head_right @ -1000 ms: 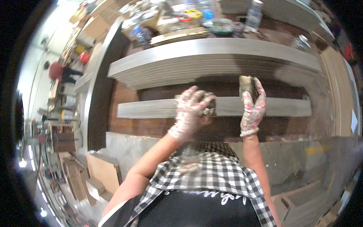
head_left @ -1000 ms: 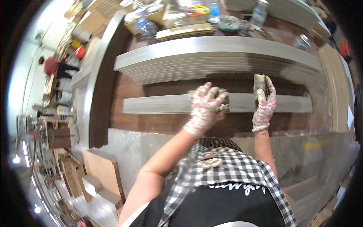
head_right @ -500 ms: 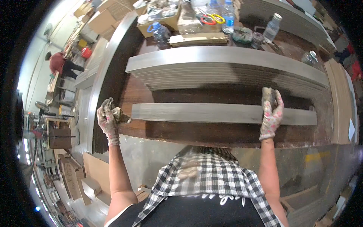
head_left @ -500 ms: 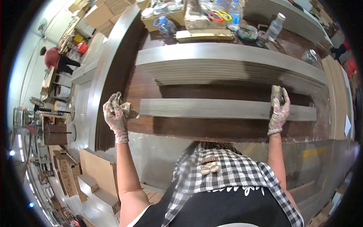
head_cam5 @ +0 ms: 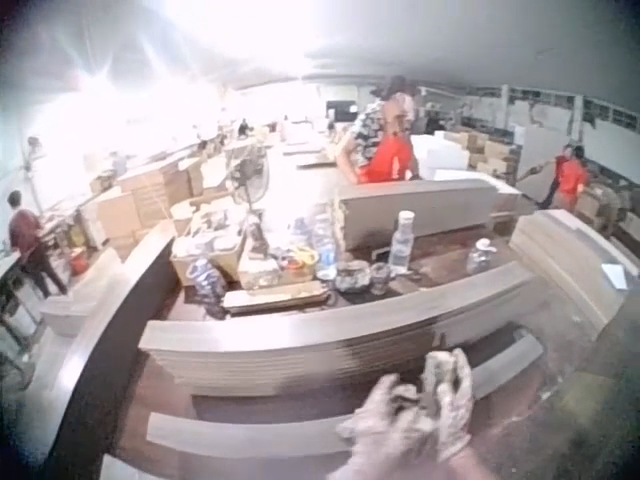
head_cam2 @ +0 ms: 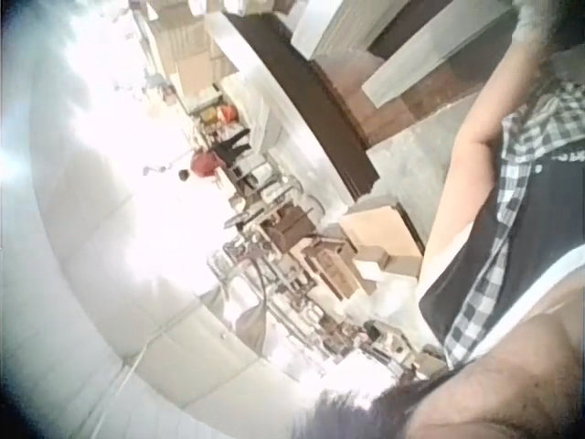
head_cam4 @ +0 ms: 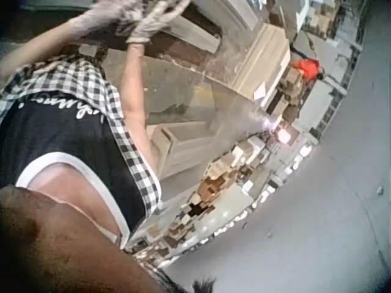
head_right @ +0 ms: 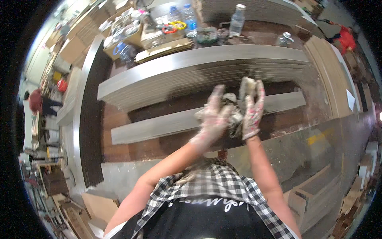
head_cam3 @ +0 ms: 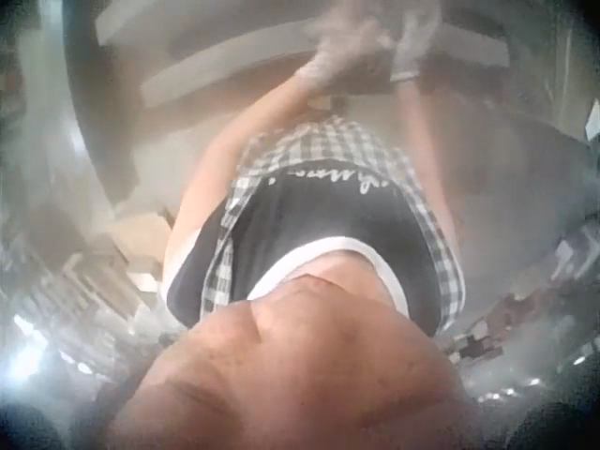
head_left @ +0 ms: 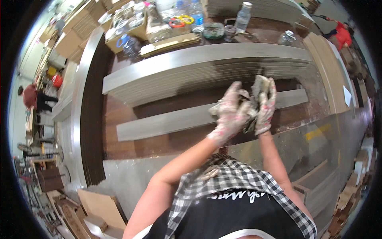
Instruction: The person sands the edges and surfaces of long wooden panels using a sanding block by hand and wipes them down with a cloth. The person moves panels from a stack to the workspace, applies the sanding block to several sides of the panels, and wipes away dust before moving the panels aside.
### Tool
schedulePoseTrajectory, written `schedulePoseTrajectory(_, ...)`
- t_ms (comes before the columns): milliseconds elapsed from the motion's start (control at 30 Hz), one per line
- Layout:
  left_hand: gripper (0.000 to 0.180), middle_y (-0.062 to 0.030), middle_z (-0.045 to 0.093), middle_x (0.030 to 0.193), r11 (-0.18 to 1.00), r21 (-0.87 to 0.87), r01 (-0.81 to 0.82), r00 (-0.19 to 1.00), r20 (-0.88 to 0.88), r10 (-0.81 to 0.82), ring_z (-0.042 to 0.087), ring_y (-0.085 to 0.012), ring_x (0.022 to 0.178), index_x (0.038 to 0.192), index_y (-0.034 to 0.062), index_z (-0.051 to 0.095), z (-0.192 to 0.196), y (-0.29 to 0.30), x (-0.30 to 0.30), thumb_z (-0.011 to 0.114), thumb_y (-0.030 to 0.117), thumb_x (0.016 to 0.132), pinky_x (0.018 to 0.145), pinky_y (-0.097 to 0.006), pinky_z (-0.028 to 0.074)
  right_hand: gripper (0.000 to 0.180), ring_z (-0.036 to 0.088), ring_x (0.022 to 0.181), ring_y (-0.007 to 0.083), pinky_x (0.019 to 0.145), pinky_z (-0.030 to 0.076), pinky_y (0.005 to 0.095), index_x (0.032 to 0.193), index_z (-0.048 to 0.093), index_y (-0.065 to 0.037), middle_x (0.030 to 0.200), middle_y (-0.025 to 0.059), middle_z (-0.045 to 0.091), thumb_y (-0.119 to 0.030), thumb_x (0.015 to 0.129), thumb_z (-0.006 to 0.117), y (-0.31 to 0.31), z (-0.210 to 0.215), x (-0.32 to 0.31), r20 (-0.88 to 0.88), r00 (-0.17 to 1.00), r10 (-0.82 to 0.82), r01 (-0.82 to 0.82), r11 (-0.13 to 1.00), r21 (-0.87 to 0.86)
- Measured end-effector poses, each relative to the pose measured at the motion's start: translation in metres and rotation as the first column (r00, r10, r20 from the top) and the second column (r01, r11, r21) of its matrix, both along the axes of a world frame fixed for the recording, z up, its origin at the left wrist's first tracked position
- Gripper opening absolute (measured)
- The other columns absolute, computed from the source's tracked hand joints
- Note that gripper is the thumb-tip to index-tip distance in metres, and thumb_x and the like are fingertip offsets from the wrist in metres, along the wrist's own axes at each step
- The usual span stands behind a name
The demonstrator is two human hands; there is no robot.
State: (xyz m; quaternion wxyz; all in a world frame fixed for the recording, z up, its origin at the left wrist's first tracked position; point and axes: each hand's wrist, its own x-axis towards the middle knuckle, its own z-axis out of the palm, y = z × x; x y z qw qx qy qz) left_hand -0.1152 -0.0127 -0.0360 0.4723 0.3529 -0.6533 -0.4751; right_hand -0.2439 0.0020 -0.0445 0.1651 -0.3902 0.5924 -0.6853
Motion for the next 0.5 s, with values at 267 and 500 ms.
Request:
schedulePoseTrajectory(267, 0.032, -0.017, 0.07, 0.11, 0.939, -0.344, -0.007, 0.474, 0.825, 0.306, 0.063, -0.0341, 0.106, 0.118, 0.0004, 0.065, -0.037, -0.033, 0.127, 0.056, 0.02, 0.095, 0.106, -0.046, 0.041, 0.076, 0.055, 0.099, 0.0298, 0.086, 0.048, 0.0436, 0.149, 0.037, -0.009, 0.11, 0.0157, 0.055, -0.022, 0.083, 0.072, 0.003, -0.018, 0.076, -0.727, 0.635, 0.261, -0.071, 0.957, 0.281)
schedulePoseTrajectory(500, 0.022, -0.0156, 0.068, 0.093, 0.877, -0.48, -0.003, 0.547, 0.734, 0.403, 0.062, -0.0358, 0.089, 0.105, 0.0035, 0.066, -0.046, -0.027, 0.126, 0.059, 0.021, 0.094, 0.089, -0.047, 0.045, 0.071, 0.054, 0.114, 0.0368, 0.103, 0.042, 0.0437, 0.148, 0.039, -0.003, 0.128, 0.0202, 0.056, -0.018, 0.085, 0.067, 0.019, -0.076, -0.151, -0.765, 0.623, -0.166, 0.422, 0.894, 0.15)
